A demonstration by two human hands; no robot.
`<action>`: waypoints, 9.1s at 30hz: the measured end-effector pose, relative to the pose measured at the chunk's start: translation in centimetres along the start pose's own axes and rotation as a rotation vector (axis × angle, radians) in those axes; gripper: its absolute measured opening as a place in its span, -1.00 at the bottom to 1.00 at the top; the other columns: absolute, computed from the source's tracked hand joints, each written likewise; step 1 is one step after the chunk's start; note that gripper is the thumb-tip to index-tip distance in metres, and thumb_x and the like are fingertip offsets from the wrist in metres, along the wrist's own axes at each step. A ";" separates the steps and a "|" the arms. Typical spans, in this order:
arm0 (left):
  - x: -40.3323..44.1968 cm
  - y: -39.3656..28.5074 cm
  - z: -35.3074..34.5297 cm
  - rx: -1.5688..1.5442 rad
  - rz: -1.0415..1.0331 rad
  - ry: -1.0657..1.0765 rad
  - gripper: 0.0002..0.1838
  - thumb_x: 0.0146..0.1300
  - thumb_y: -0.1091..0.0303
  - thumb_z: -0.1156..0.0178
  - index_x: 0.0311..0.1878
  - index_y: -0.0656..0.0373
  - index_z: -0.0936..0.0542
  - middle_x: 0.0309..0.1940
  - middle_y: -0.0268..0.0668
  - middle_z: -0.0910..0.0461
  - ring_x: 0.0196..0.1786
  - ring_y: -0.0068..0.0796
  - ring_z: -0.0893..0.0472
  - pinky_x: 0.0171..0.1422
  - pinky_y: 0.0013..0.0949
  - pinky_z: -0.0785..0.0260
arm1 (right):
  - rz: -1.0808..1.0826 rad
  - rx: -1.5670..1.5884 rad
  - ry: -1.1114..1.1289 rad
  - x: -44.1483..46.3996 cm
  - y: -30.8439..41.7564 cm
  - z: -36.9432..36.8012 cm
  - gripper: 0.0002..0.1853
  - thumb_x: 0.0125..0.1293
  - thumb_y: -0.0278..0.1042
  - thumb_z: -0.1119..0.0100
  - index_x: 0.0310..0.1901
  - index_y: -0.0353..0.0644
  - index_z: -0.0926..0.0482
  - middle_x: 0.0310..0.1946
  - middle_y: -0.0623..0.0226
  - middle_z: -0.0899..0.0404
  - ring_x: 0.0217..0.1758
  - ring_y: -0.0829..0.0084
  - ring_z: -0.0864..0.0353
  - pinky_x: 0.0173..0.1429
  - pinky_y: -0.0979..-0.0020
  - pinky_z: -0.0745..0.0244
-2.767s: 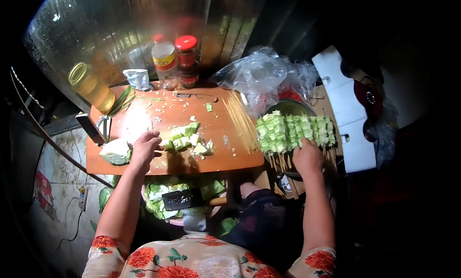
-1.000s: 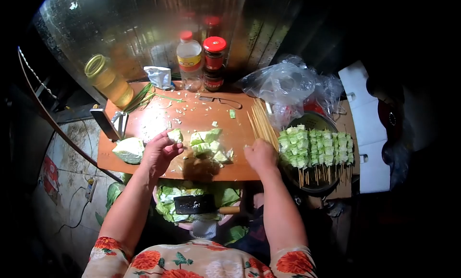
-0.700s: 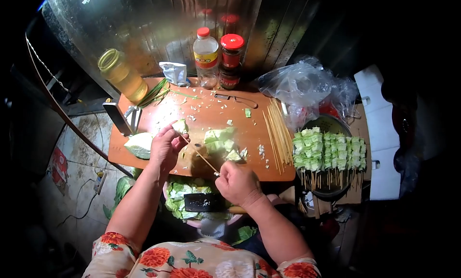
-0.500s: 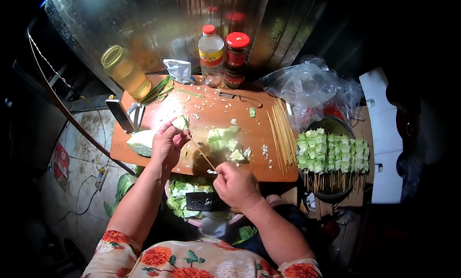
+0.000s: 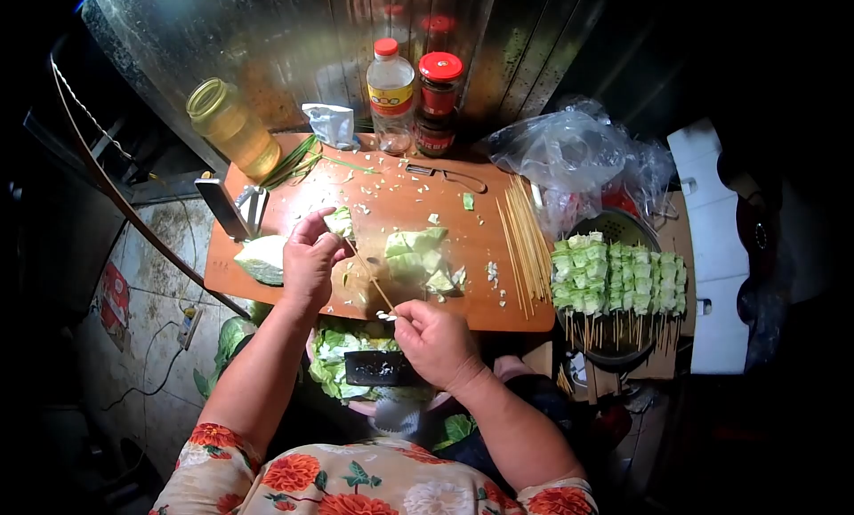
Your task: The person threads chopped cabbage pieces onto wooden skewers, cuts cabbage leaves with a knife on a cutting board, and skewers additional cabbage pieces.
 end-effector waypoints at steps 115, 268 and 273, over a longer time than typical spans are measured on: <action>-3.3 2.0 -5.1 0.084 -0.040 0.370 -0.70 0.15 0.63 -0.10 -0.02 0.34 -0.55 -0.19 -0.30 -0.60 -0.13 -0.57 -0.58 0.01 -0.50 -0.45 | 0.016 0.293 -0.112 -0.3 -1.8 0.6 -0.86 0.42 -0.41 -0.06 -0.25 -0.27 -0.56 -0.60 0.61 -0.39 -0.60 0.78 -0.26 -0.53 0.66 -0.16; -0.2 0.7 -3.6 0.017 -0.030 0.204 -0.81 0.10 0.47 0.02 -0.20 0.12 -0.48 -0.38 -0.45 -0.44 -0.48 -0.70 -0.28 -0.38 -0.59 -0.12 | -0.133 0.511 0.014 -1.1 -2.3 -0.1 -0.84 0.43 -0.40 -0.03 -0.21 -0.29 -0.56 -0.57 0.58 -0.39 -0.60 0.77 -0.23 -0.53 0.67 -0.13; -0.3 1.4 -3.5 -0.005 0.020 0.191 -0.81 0.14 0.48 -0.01 -0.15 0.13 -0.48 -0.34 -0.43 -0.45 -0.38 -0.66 -0.37 -0.25 -0.53 -0.27 | -0.170 0.457 0.015 -1.3 -2.3 0.0 -0.84 0.43 -0.39 -0.02 -0.20 -0.29 -0.55 -0.58 0.58 -0.38 -0.60 0.77 -0.24 -0.52 0.67 -0.14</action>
Point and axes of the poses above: each hand's wrist, its own x-axis towards the middle knuckle, its own z-axis out of the back of the hand, y = z × x, the point moved 8 cm from there along x, towards the middle knuckle
